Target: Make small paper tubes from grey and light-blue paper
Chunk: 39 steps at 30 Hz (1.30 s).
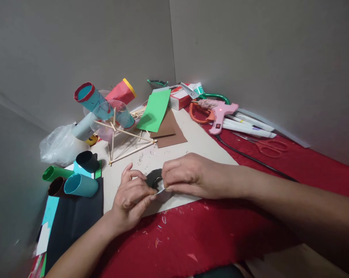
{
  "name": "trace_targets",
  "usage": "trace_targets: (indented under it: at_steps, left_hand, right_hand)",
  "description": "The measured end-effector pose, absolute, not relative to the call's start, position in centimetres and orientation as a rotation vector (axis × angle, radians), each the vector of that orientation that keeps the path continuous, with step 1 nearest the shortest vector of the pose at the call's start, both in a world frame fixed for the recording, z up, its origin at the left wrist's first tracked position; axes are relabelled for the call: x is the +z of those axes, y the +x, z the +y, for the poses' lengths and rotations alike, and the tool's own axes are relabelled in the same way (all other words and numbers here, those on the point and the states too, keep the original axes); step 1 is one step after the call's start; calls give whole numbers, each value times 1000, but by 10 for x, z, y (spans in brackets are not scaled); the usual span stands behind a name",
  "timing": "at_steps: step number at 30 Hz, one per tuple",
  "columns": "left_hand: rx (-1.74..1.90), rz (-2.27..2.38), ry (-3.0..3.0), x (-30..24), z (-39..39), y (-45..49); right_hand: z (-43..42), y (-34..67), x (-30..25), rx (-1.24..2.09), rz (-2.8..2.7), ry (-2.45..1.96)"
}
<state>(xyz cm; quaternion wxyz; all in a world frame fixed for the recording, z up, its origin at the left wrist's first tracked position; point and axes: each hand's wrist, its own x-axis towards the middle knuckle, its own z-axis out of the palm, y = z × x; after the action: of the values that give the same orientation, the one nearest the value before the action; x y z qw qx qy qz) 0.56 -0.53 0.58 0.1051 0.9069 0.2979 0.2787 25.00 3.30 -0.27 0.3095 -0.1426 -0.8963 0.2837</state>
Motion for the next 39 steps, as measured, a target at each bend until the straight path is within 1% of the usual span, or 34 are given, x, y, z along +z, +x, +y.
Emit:
trace_targets:
  at_steps: [4, 13, 20, 26, 29, 35, 39]
  left_hand:
    - [815, 899, 2647, 6, -7, 7]
    - [862, 868, 2659, 1, -7, 6]
    - [863, 913, 2567, 0, -7, 5]
    - [825, 908, 2500, 4, -13, 11]
    - [819, 876, 2497, 2, -12, 9]
    - [1028, 860, 2513, -1, -3, 3]
    - [1010, 895, 2501, 2, -5, 6]
  right_hand:
    - [30, 248, -4, 765, -2333, -442]
    - [25, 244, -3, 843, -2310, -347]
    - [25, 242, 0, 882, -2307, -437]
    - [22, 239, -6, 902, -2304, -323]
    - [22, 240, -5, 931, -2309, -335]
    - [27, 242, 1, 920, -2296, -389]
    - [27, 243, 0, 925, -2304, -371]
